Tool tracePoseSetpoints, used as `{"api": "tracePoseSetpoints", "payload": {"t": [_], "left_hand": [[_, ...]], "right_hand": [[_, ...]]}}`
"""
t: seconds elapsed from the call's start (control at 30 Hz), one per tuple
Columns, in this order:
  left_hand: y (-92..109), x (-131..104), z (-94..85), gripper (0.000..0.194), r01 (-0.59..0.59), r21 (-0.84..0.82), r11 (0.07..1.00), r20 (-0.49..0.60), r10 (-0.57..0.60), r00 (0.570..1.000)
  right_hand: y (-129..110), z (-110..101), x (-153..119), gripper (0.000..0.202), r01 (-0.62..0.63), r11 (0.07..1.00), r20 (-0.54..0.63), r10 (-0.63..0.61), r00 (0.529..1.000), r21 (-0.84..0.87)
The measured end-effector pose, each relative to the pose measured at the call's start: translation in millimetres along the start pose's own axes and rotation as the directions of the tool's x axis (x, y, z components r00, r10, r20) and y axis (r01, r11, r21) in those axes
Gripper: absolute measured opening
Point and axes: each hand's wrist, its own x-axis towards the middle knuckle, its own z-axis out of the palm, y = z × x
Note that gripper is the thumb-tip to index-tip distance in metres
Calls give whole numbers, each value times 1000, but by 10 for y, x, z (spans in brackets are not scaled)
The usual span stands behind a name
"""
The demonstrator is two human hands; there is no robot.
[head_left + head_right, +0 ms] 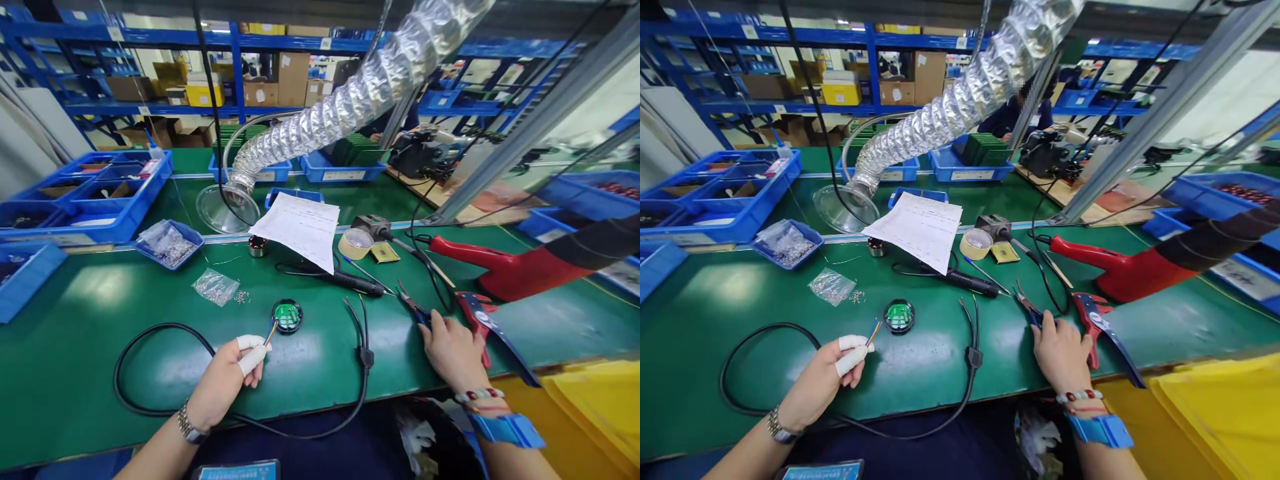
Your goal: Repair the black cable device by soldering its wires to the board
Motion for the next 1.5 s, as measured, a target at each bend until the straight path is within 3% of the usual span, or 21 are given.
{"api": "tracePoseSetpoints", "payload": {"t": [0.17, 0.37, 0.47, 0.57, 0.63, 0.73, 0.8, 0.87, 0.93, 0.97, 1.27, 1.5], "left_hand": [[-9, -4, -1, 25, -5, -18, 1000, 2, 5, 1000], [-3, -5, -1, 24, -15, -28, 1000, 5, 15, 1000], [-8, -1, -13, 24, -18, -45, 999, 5, 18, 1000], [-13, 5, -30, 23, -17, -53, 998, 13, 18, 1000], [-4, 6, -37, 22, -10, -51, 999, 30, 12, 999], [33, 2, -33, 21, -4, -57, 998, 45, 7, 999], [69, -6, -26, 20, -5, -63, 998, 41, 8, 999], [106, -21, -22, 21, -6, -58, 998, 31, 8, 999], [136, -41, -25, 21, -5, -42, 999, 26, 6, 1000], [146, -52, -28, 22, -4, -32, 999, 23, 5, 1000], [149, -87, -52, 22, -19, -2, 1000, 47, 19, 999], [175, -78, -47, 23, -7, 11, 1000, 69, 6, 998]], "right_hand": [[0, -143, 40, 38, 67, 998, -27, -66, 997, 20], [-326, -201, -322, 70, 54, 998, 13, -53, 998, -31], [-289, -133, -379, 56, 96, 995, 21, -96, 995, -3], [-188, -177, -326, 46, 136, 983, -39, -132, 991, 126], [-217, -334, -309, 47, 131, 947, -111, -102, 989, 294], [-513, -720, -378, 53, 222, 774, -143, -170, 975, 593], [-830, -986, -458, 47, 296, 586, -56, -392, 918, 754], [-1145, -1185, -517, 44, 242, 432, 112, -648, 753, 869], [-1376, -1290, -533, 47, 143, 378, 212, -750, 627, 915], [-1450, -1311, -526, 48, 106, 369, 238, -767, 595, 924], [-1548, -1358, -437, 53, 66, 377, 289, -801, 524, 924], [-1576, -1374, -448, 50, 60, 336, 253, -803, 540, 940]]}}
